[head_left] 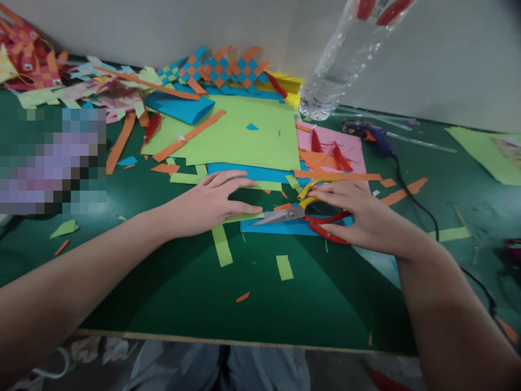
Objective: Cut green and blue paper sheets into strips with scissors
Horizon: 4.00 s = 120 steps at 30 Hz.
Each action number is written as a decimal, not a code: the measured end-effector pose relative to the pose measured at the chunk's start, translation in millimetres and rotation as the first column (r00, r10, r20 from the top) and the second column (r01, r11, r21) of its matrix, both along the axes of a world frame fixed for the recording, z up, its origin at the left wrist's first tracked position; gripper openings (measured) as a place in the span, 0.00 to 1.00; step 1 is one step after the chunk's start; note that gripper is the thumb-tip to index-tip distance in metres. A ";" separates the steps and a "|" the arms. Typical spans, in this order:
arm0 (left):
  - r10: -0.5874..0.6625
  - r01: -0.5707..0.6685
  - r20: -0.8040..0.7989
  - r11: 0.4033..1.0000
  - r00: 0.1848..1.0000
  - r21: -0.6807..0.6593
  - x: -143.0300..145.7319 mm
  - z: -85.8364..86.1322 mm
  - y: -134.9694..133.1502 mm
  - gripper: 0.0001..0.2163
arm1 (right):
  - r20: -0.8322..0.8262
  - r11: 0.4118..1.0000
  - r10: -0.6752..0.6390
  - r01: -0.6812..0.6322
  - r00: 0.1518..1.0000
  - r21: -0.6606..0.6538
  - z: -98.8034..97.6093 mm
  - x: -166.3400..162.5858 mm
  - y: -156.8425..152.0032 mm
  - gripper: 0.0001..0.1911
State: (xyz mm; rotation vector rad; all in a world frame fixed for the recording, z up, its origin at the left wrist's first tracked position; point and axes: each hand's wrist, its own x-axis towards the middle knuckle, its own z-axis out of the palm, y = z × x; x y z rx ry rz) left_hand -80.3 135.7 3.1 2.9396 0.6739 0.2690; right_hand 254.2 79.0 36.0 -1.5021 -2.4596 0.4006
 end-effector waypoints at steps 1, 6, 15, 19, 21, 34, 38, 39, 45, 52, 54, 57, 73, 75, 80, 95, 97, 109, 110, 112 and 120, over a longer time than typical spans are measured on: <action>0.007 -0.007 -0.004 1.000 1.000 -0.006 0.0 -0.1 0.2 0.31 | -0.004 1.000 0.007 -0.007 1.000 0.001 0.0 0.3 0.1 0.22; 0.011 -0.012 -0.022 1.000 1.000 -0.028 0.2 1.0 1.0 0.31 | 0.016 1.000 0.024 -0.024 1.000 -0.001 -1.8 4.7 -0.3 0.22; 0.012 -0.012 -0.012 1.000 1.000 -0.020 0.8 0.4 -0.5 0.30 | 0.028 1.000 0.027 -0.027 0.999 -0.002 -5.1 -3.1 -3.4 0.25; 0.003 -0.003 -0.003 1.000 1.000 -0.006 0.1 -1.4 0.0 0.31 | 0.012 0.998 0.070 -0.070 0.997 0.001 -4.2 -6.7 -4.2 0.23; 0.001 -0.001 -0.003 1.000 1.000 -0.001 -0.5 -1.3 0.7 0.33 | 0.027 0.997 0.083 -0.083 0.996 -0.005 -3.4 -6.2 -4.4 0.23; 0.074 -0.094 0.208 0.991 0.975 0.090 18.4 0.2 -17.0 0.17 | 0.059 0.999 0.022 -0.024 0.998 0.035 0.1 2.5 -4.9 0.23; -0.062 0.062 0.145 0.998 0.988 0.001 4.4 9.1 -6.4 0.15 | 0.080 1.000 0.016 -0.017 0.997 0.004 -0.4 5.4 -3.5 0.25; -0.094 0.098 0.108 0.995 0.990 -0.032 -1.0 11.5 -2.8 0.15 | 0.082 1.000 0.014 -0.014 0.997 0.001 -0.8 6.1 -3.5 0.25; -0.086 0.076 -0.064 0.987 0.994 -0.144 -19.9 15.3 6.9 0.19 | 0.067 1.000 0.020 -0.019 0.998 -0.021 0.5 5.4 -3.8 0.23; -0.025 0.020 -0.092 0.999 0.995 -0.050 -14.1 6.3 2.3 0.21 | 0.052 0.998 0.020 -0.017 0.998 -0.060 2.0 3.8 -2.9 0.23; -0.025 0.025 -0.074 1.000 0.997 -0.014 -11.7 4.5 0.7 0.21 | 0.060 0.998 0.018 -0.015 0.998 -0.058 1.9 4.0 -2.8 0.23; -0.001 0.002 -0.019 0.998 1.000 0.066 -7.9 1.9 -1.3 0.20 | 0.056 0.998 0.023 -0.020 0.998 -0.056 2.0 3.5 -2.8 0.23; -0.064 0.065 -0.026 0.997 0.998 0.033 3.8 6.7 -3.5 0.24 | 0.039 1.000 0.024 -0.025 0.999 0.012 0.3 2.5 -1.1 0.22; -0.053 0.054 -0.040 0.998 0.998 0.024 3.9 7.2 -3.7 0.23 | 0.034 0.999 0.025 -0.026 0.999 0.019 0.7 1.6 -0.7 0.22; -0.033 0.034 -0.062 0.999 0.998 0.015 3.7 6.9 -4.3 0.25 | 0.023 0.999 0.046 -0.046 0.999 0.025 0.9 1.8 -0.9 0.22; -0.026 0.027 -0.037 0.999 0.999 0.030 3.6 3.4 -4.3 0.26 | 0.039 0.999 0.053 -0.053 0.998 0.007 2.0 -9.3 -4.3 0.21; -0.018 0.019 -0.021 1.000 1.000 0.024 3.6 2.9 -4.3 0.26 | 0.031 0.998 0.069 -0.069 0.997 0.000 1.8 -10.3 -5.3 0.21; -0.016 0.017 -0.028 1.000 0.999 0.027 3.2 2.0 -3.3 0.27 | 0.030 0.998 0.065 -0.066 0.997 0.016 1.9 -9.8 -6.9 0.20; -0.012 0.013 -0.035 1.000 0.999 0.024 4.1 2.0 -3.4 0.26 | 0.034 0.998 0.060 -0.061 0.998 0.019 2.0 -9.0 -6.7 0.20; 0.001 0.000 -0.033 1.000 0.999 0.025 7.2 1.8 -4.0 0.24 | 0.042 0.999 0.040 -0.041 0.998 0.032 2.2 -5.6 -6.0 0.22; 0.008 -0.028 0.144 0.990 0.989 0.135 22.9 -0.6 -7.1 0.13 | 0.073 0.999 -0.042 0.044 0.996 -0.018 10.3 0.8 -6.1 0.23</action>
